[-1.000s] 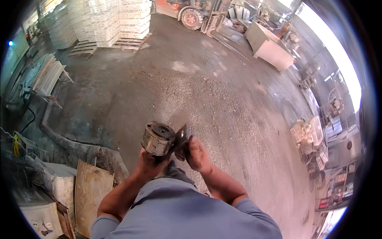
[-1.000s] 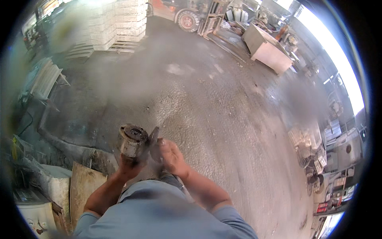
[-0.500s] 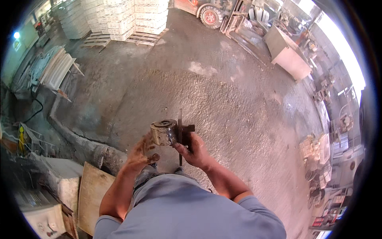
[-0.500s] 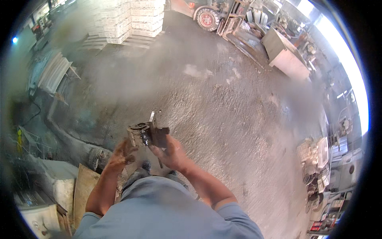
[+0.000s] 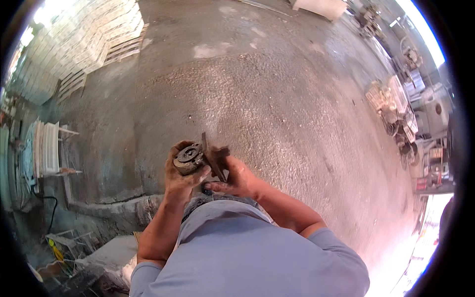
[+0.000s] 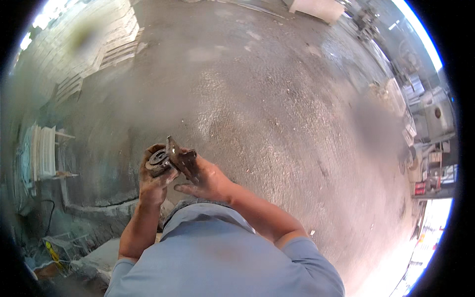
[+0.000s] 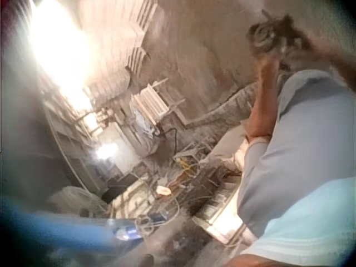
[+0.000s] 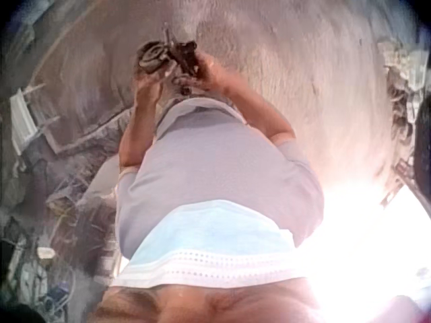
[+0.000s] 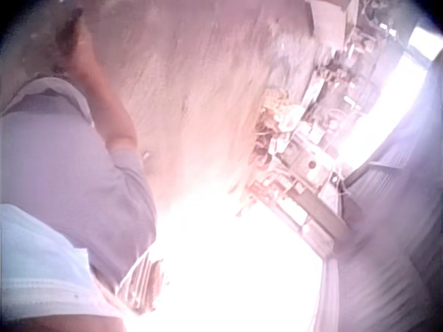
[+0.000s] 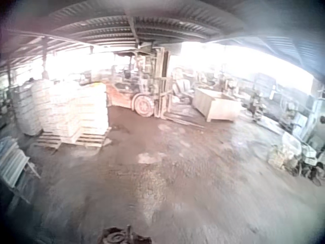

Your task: The person welds a metal rod to a cylindrical metal part on the floor, then moves to a sink to rinse the part and returns to a workbench to inspect and adjust it with a wrench.

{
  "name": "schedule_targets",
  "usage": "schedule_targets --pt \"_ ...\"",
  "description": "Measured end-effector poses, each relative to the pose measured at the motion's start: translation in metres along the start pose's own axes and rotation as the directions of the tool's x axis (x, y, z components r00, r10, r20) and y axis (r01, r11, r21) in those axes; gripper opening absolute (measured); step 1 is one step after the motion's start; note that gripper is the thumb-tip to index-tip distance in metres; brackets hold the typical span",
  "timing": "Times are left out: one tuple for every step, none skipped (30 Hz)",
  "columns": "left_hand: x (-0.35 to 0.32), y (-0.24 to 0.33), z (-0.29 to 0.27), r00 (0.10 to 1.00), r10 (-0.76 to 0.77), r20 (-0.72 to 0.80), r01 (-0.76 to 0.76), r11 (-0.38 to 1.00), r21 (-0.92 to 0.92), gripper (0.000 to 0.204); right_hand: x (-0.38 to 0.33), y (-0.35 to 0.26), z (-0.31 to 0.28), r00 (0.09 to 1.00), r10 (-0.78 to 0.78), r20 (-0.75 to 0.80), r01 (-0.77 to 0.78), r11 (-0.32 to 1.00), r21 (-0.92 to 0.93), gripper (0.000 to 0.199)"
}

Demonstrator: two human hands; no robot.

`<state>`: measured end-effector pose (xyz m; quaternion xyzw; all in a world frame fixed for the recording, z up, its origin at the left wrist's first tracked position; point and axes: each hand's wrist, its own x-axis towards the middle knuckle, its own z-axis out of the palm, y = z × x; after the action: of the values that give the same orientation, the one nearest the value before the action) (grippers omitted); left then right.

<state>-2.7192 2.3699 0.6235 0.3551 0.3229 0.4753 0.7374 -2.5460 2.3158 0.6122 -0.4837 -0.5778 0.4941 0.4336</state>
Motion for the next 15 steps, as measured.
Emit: schedule_targets --pt "-0.002 0.001 0.004 1.000 -0.007 0.011 0.007 1.000 0.001 0.071 -0.004 0.002 0.000 0.998 0.062 -0.007 -0.062 0.996 -0.057 0.059" --pt "-0.002 0.003 0.007 1.000 -0.003 0.015 0.003 1.000 0.006 0.070 -0.005 0.002 -0.001 0.993 0.116 -0.007 -0.116 0.987 -0.111 0.059" --pt "-0.002 0.002 0.008 1.000 0.015 0.015 -0.016 0.998 0.053 0.070 -0.006 0.001 -0.004 0.991 0.130 -0.018 -0.131 0.982 -0.137 0.058" --pt "-0.002 -0.001 0.009 0.999 0.035 0.013 -0.036 0.994 0.099 0.070 -0.006 0.000 -0.008 0.989 0.143 -0.027 -0.146 0.976 -0.164 0.056" --pt "-0.002 -0.003 0.010 0.999 0.049 0.009 -0.050 0.987 0.151 0.070 -0.007 0.000 -0.010 0.986 0.160 -0.037 -0.164 0.970 -0.182 0.055" --pt "-0.003 -0.004 0.014 0.998 0.064 0.003 -0.064 0.985 0.162 0.070 -0.008 0.001 -0.013 0.984 0.175 -0.034 -0.178 0.975 -0.131 0.053" --pt "-0.003 -0.005 0.019 0.997 0.080 -0.004 -0.078 0.982 0.173 0.071 -0.009 0.002 -0.016 0.982 0.189 -0.029 -0.190 0.978 -0.080 0.051" --pt "-0.002 -0.005 0.025 0.995 0.098 -0.011 -0.094 0.978 0.184 0.072 -0.009 0.003 -0.019 0.979 0.200 -0.022 -0.201 0.979 -0.030 0.049" --pt "-0.003 -0.002 0.032 0.998 0.067 -0.008 -0.066 0.994 0.088 0.070 -0.011 0.002 -0.024 0.989 0.147 -0.018 -0.147 0.989 0.002 0.049" --pt "-0.005 0.005 0.040 0.999 0.038 -0.004 -0.038 0.999 -0.008 0.067 -0.013 0.001 -0.031 0.995 0.094 -0.017 -0.093 0.995 0.034 0.049" --pt "-0.005 0.007 0.046 1.000 0.007 0.008 -0.006 0.994 -0.113 0.066 -0.017 0.001 -0.038 0.999 0.044 -0.021 -0.043 0.997 0.057 0.048" --pt "-0.003 0.010 0.042 1.000 0.009 -0.001 -0.009 0.972 -0.236 0.064 -0.021 0.000 -0.047 0.999 0.033 -0.010 -0.032 0.993 0.116 0.049" --pt "0.001 0.017 0.027 1.000 0.011 -0.009 -0.014 0.934 -0.356 0.062 -0.026 0.000 -0.056 1.000 0.022 0.000 -0.022 0.984 0.176 0.050" --pt "0.003 0.022 0.013 1.000 0.011 -0.021 -0.020 0.883 -0.469 0.061 -0.032 0.001 -0.064 1.000 0.012 0.013 -0.014 0.972 0.237 0.051" --pt "0.004 0.023 0.002 0.980 0.043 -0.196 -0.090 0.967 -0.238 0.062 -0.037 0.008 -0.071 1.000 -0.013 0.005 0.011 0.963 0.271 0.053"
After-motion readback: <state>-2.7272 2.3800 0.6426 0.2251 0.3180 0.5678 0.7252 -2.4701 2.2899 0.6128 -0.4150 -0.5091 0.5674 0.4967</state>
